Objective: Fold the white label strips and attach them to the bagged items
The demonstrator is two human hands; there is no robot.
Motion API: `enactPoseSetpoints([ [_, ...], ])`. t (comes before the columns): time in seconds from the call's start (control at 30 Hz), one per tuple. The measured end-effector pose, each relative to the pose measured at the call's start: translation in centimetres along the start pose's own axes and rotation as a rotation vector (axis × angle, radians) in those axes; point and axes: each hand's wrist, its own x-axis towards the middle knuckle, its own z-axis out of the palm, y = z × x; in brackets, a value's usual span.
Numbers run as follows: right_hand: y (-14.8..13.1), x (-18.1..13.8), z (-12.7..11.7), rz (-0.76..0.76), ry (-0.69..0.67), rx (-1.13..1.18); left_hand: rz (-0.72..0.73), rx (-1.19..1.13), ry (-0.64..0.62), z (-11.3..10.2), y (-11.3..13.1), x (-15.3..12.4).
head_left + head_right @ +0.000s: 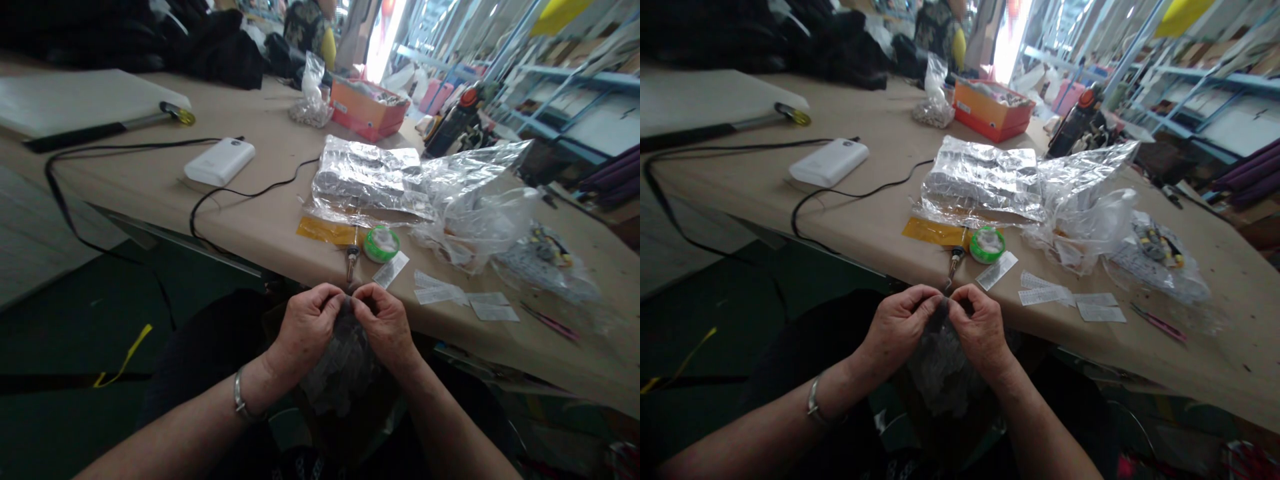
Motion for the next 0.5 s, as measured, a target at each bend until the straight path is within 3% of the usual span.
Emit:
enactPoseSetpoints([
  [0.5, 0.38, 0.58, 0.24, -0.104, 0.037, -0.07, 0.023, -0.016, 0.039, 0.04, -0.37, 0.58],
])
